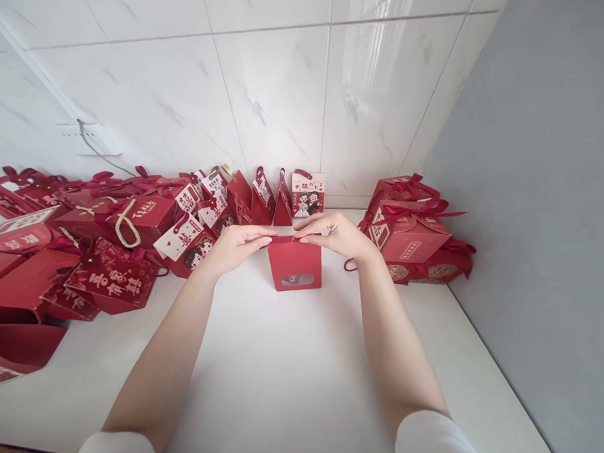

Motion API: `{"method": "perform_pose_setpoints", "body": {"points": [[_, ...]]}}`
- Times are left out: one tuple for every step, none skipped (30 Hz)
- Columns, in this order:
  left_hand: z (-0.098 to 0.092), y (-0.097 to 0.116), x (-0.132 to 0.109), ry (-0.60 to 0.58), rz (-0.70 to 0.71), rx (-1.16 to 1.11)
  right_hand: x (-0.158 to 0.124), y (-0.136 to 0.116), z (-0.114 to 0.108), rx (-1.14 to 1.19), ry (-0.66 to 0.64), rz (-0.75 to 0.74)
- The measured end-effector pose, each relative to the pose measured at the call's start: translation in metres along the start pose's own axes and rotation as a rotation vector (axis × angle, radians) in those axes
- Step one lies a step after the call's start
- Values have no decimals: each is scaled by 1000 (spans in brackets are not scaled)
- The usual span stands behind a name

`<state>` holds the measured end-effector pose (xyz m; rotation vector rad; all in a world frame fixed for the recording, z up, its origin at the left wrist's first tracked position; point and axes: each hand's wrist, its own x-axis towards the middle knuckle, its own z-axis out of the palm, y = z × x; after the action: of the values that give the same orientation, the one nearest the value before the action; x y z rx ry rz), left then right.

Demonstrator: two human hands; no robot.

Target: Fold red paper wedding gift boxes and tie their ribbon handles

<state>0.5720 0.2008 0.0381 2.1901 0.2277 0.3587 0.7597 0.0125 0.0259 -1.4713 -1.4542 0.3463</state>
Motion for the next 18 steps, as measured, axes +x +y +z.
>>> {"method": "perform_pose_setpoints", "body": {"points": [[0,0,0,2,3,19,0,-2,0,-6,-1,3],[0,0,0,4,4,35,0,-4,-1,-14,-5,8],[0,1,0,4,3,46,0,-6,-2,-24,-11,12],[0,1,1,4,2,52,0,-8,-2,-37,-16,15],[0,1,1,4,1,57,0,-11,-3,-50,-21,17],[1,0,1,4,0,61,-1,-13,-4,-63,-28,18],[1,0,1,4,-1,62,-1,-16,-5,-80,-35,20],[1,0,1,4,-2,61,-2,-18,-6,-107,-48,25],[1,-1,1,6,-5,55,-2,-20,-7,-148,-66,37],[1,-1,1,9,-9,48,-3,-21,-8,-205,-86,60],[1,-1,1,9,-13,39,-3,-22,-9,-272,-107,93],[1,-2,2,8,-14,32,-4,-22,-9,-338,-124,129],[1,-2,2,7,-13,26,-4,-22,-9,-393,-134,160],[0,-2,2,5,-9,24,-4,-22,-9,-429,-136,180],[0,-1,2,2,-3,27,-4,-22,-8,-443,-125,187],[0,0,1,1,6,36,-4,-21,-7,-435,-100,181],[0,1,1,4,14,49,-3,-21,-6,-413,-63,167],[0,3,0,7,20,65,-2,-22,-4,-381,-23,147]]}}
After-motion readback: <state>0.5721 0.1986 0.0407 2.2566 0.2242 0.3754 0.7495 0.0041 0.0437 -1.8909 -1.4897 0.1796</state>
